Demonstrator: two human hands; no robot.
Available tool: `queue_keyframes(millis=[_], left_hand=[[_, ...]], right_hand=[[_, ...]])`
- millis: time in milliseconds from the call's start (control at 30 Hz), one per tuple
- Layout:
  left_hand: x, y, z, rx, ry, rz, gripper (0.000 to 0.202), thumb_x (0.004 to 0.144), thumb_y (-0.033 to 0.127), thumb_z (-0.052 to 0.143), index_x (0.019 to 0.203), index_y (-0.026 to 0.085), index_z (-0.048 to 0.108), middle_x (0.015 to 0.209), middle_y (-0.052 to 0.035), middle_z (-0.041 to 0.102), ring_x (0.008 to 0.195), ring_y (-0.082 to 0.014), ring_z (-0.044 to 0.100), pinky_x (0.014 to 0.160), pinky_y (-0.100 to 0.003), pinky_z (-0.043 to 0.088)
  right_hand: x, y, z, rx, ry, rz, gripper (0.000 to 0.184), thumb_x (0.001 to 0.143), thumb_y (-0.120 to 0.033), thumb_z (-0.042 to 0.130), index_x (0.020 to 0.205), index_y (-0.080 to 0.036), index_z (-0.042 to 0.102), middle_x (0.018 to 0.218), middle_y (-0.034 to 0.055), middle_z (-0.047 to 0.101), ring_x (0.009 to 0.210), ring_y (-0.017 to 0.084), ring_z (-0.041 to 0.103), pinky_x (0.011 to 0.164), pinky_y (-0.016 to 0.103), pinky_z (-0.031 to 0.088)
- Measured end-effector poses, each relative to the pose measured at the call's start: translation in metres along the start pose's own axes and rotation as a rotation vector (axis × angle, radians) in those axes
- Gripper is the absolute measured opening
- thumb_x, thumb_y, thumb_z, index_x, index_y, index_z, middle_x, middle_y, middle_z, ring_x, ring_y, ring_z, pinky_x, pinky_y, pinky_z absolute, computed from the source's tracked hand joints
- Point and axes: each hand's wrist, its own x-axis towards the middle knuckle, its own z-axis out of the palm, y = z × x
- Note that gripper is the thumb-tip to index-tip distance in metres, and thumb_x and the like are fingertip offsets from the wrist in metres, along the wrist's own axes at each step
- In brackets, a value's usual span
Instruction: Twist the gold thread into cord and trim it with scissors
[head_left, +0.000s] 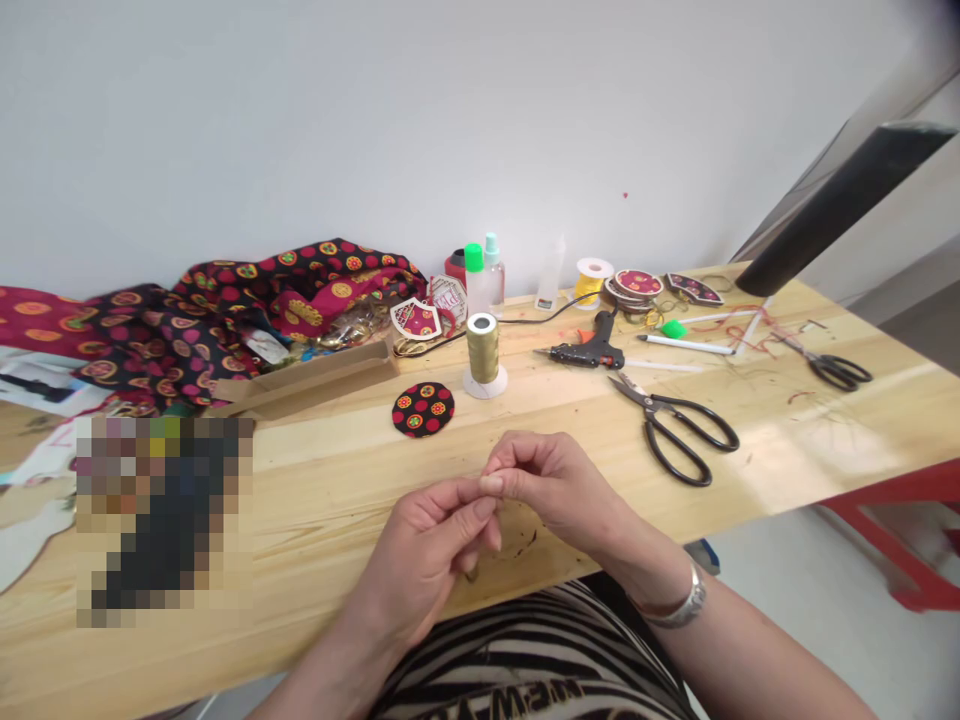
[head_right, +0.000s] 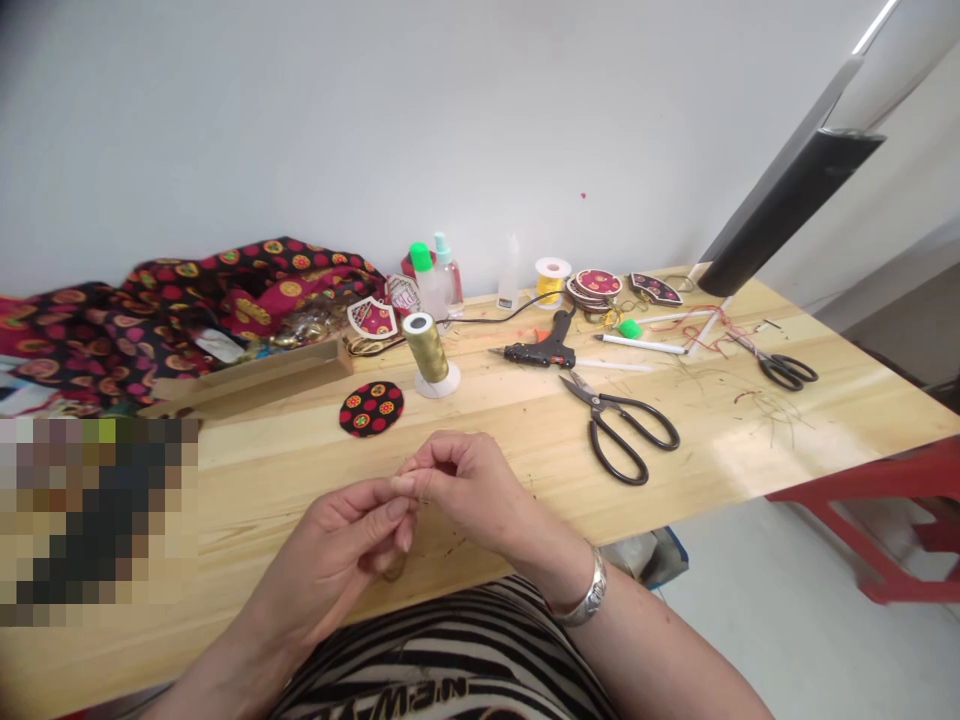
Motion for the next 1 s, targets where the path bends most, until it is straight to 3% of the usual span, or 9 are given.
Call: queue_keyframes(millis=[67,133,200,300,433,567,733,900,1000], left_hand=[[0.000,0.001,-0.003,0.128,0.038,0.093,0.012,0.077,0.028,0.067,0.074,0.019,0.074,0.058,0.0001,0.062,0.052,-0.0080,0.046,0.049,-0.019,0.036],[0.001,0.002,-0.008,0.253,0.077,0.208,0.010,0.078,0.026,0.067,0.074,0.021,0.075,0.075,-0.0022,0.067,0.074,-0.0133,0.057,0.069,-0.024,0.044],[0.002,0.004,-0.013,0.340,0.122,0.329,0.008,0.076,0.024,0.068,0.076,0.025,0.076,0.104,-0.0032,0.066,0.101,-0.0183,0.054,0.091,-0.030,0.039],[0.003,0.011,-0.017,0.367,0.233,0.449,0.006,0.073,0.023,0.071,0.073,0.026,0.076,0.135,0.0004,0.047,0.121,-0.0218,0.040,0.103,-0.036,0.030],[0.005,0.024,-0.012,0.135,0.261,0.476,0.008,0.071,0.020,0.072,0.072,0.027,0.076,0.146,0.0045,0.035,0.127,-0.0229,0.037,0.105,-0.037,0.031],[0.009,0.032,-0.006,0.011,0.263,0.454,0.008,0.069,0.018,0.073,0.073,0.024,0.076,0.148,0.0036,0.031,0.130,-0.0244,0.034,0.103,-0.032,0.036],[0.010,0.032,-0.007,-0.063,0.267,0.453,0.006,0.070,0.019,0.072,0.071,0.024,0.076,0.151,0.0034,0.026,0.128,-0.0289,0.037,0.096,-0.036,0.044],[0.010,0.034,-0.007,-0.159,0.268,0.453,0.008,0.068,0.016,0.073,0.070,0.023,0.075,0.147,0.0031,0.035,0.127,-0.0241,0.040,0.096,-0.028,0.043],[0.010,0.035,-0.008,-0.223,0.224,0.404,0.007,0.070,0.017,0.071,0.074,0.020,0.075,0.139,-0.0022,0.048,0.123,-0.0222,0.044,0.089,-0.024,0.047]], right_hand=[[0.001,-0.001,0.000,0.019,-0.032,-0.033,0.019,0.073,-0.029,0.069,0.065,-0.015,0.059,0.053,-0.0038,0.056,0.053,0.010,0.053,0.056,0.024,0.042],[0.002,-0.002,-0.001,-0.004,-0.030,-0.112,0.012,0.075,-0.025,0.068,0.070,-0.015,0.064,0.063,-0.0018,0.062,0.059,0.011,0.056,0.060,0.024,0.045],[0.004,-0.004,-0.003,-0.056,0.001,-0.195,0.008,0.078,-0.022,0.064,0.083,-0.017,0.069,0.086,0.0016,0.068,0.079,0.013,0.061,0.073,0.026,0.048],[0.008,-0.007,-0.005,-0.069,0.019,-0.211,0.022,0.085,-0.022,0.056,0.105,-0.021,0.067,0.107,0.0039,0.068,0.101,0.016,0.060,0.093,0.034,0.044],[0.014,-0.010,0.004,0.044,-0.076,-0.216,0.030,0.089,-0.022,0.051,0.116,-0.020,0.061,0.111,0.0055,0.067,0.108,0.016,0.059,0.100,0.037,0.040],[0.021,-0.008,0.017,0.158,-0.139,-0.211,0.028,0.087,-0.023,0.053,0.112,-0.018,0.063,0.115,0.0065,0.065,0.108,0.016,0.058,0.100,0.036,0.040],[0.025,-0.009,0.024,0.174,-0.202,-0.170,0.022,0.087,-0.020,0.048,0.100,-0.014,0.066,0.086,0.0039,0.066,0.082,0.013,0.060,0.085,0.033,0.044],[0.022,-0.012,0.023,-0.002,-0.211,-0.172,0.027,0.088,-0.023,0.047,0.063,-0.014,0.055,0.060,-0.0035,0.047,0.058,0.008,0.042,0.060,0.024,0.036],[0.021,-0.009,0.021,-0.101,-0.158,-0.179,0.029,0.087,-0.025,0.050,0.060,-0.014,0.053,0.058,-0.0051,0.041,0.056,0.008,0.036,0.056,0.023,0.031]])
